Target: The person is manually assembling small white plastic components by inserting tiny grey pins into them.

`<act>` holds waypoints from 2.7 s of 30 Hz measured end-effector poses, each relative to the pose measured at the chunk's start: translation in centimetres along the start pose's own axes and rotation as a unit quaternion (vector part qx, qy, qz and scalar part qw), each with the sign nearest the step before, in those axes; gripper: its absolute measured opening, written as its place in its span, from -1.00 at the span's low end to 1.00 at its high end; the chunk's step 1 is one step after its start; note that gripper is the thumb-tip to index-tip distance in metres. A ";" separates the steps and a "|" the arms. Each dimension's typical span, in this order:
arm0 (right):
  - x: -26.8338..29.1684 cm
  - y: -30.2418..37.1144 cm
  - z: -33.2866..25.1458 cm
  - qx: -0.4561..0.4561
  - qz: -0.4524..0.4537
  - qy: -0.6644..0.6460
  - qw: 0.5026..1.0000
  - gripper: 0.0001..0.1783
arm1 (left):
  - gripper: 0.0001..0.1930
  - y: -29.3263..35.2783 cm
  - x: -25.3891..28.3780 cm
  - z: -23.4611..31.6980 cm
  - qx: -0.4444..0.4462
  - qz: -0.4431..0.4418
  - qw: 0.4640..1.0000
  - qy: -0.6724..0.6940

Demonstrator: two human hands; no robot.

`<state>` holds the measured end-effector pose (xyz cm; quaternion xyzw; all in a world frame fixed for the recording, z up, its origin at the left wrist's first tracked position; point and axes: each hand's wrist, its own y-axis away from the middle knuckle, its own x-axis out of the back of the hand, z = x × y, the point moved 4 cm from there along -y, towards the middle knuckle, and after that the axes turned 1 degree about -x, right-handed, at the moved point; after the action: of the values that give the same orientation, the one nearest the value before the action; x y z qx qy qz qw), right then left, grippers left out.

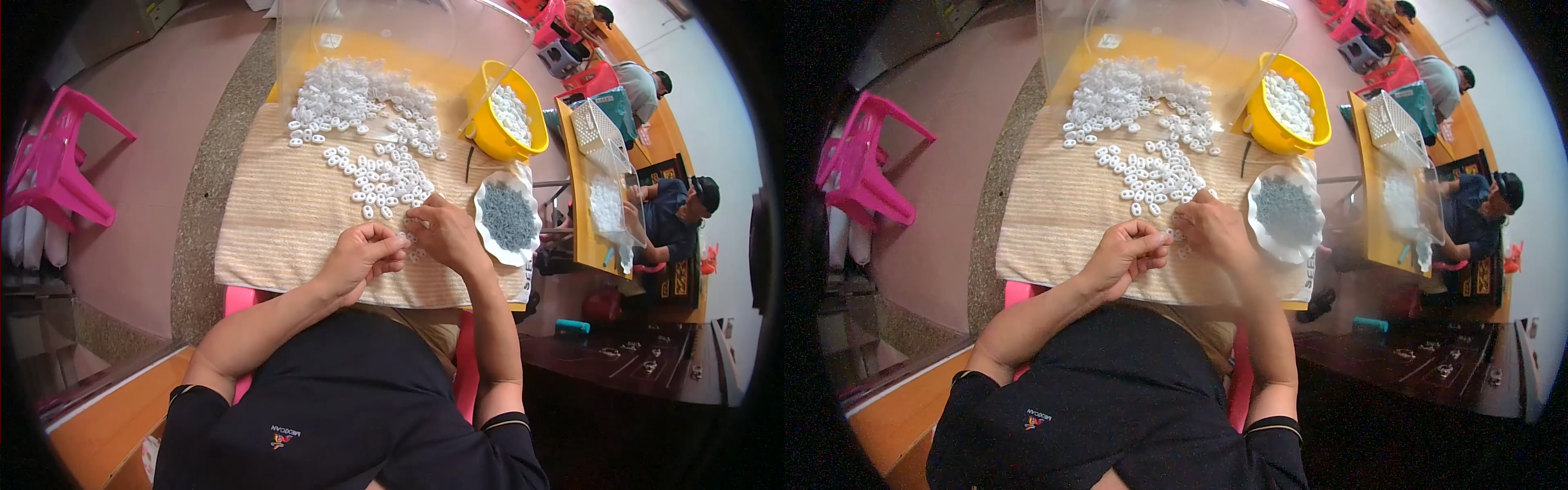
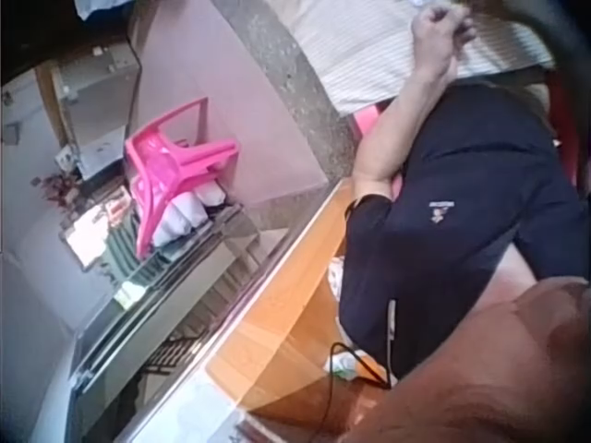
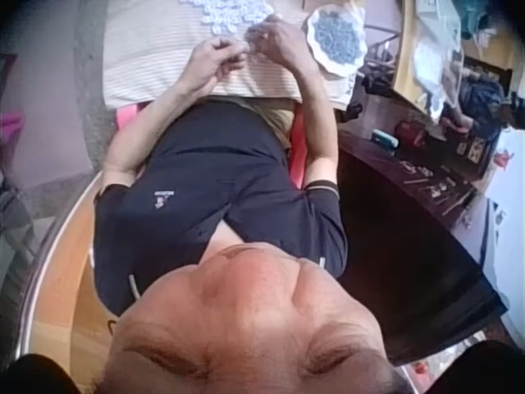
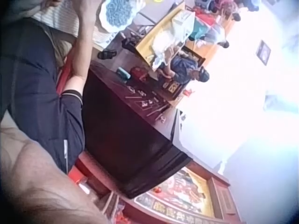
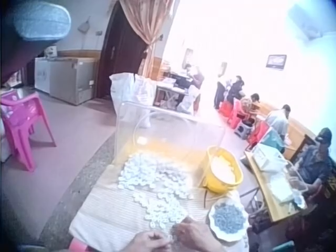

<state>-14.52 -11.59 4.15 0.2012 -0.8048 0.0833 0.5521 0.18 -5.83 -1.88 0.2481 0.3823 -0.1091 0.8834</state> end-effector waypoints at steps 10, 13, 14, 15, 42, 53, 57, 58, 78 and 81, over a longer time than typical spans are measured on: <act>-0.6 0.6 1.7 0.037 0.100 -0.120 0.987 -0.87 | -0.93 0.0 0.0 0.0 -0.002 -0.006 1.000 0.007; -0.6 0.9 2.6 0.019 0.109 -0.216 0.970 -0.87 | -0.93 0.1 -0.1 0.0 -0.002 -0.002 1.000 0.002; -0.7 1.1 2.7 -0.008 0.095 -0.240 0.966 -0.88 | -0.93 0.1 -0.1 0.0 -0.002 -0.001 1.000 0.002; -0.8 1.4 2.8 -0.035 0.080 -0.264 0.961 -0.88 | -0.93 0.2 -0.1 0.0 -0.006 0.001 1.000 0.007; -2.2 5.2 -0.4 -0.012 0.070 -0.520 0.851 -0.89 | -0.90 0.6 -1.4 0.0 -0.009 -0.055 0.998 -0.009; -3.4 5.3 0.7 -0.031 0.026 -0.607 0.794 -0.86 | -0.89 0.7 -1.7 0.0 -0.016 -0.070 0.997 -0.042; -3.3 5.3 0.5 -0.015 0.030 -0.615 0.788 -0.84 | -0.89 0.7 -1.5 0.1 -0.005 -0.057 0.998 -0.025; -3.2 5.3 0.4 -0.012 0.024 -0.625 0.780 -0.84 | -0.88 0.7 -1.5 0.1 0.000 -0.050 0.998 -0.024; -2.7 5.5 0.5 0.027 0.049 -0.591 0.805 -0.86 | -0.90 0.7 -1.5 0.1 0.020 -0.068 0.997 -0.039; -2.5 5.6 0.6 0.037 0.056 -0.572 0.817 -0.89 | -0.90 0.7 -1.5 0.0 0.039 -0.069 0.996 -0.035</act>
<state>-16.60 -6.15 2.14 0.1877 -0.9819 0.0141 -0.0215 -0.57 -5.27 -0.51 0.2516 0.3628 -0.1928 0.8763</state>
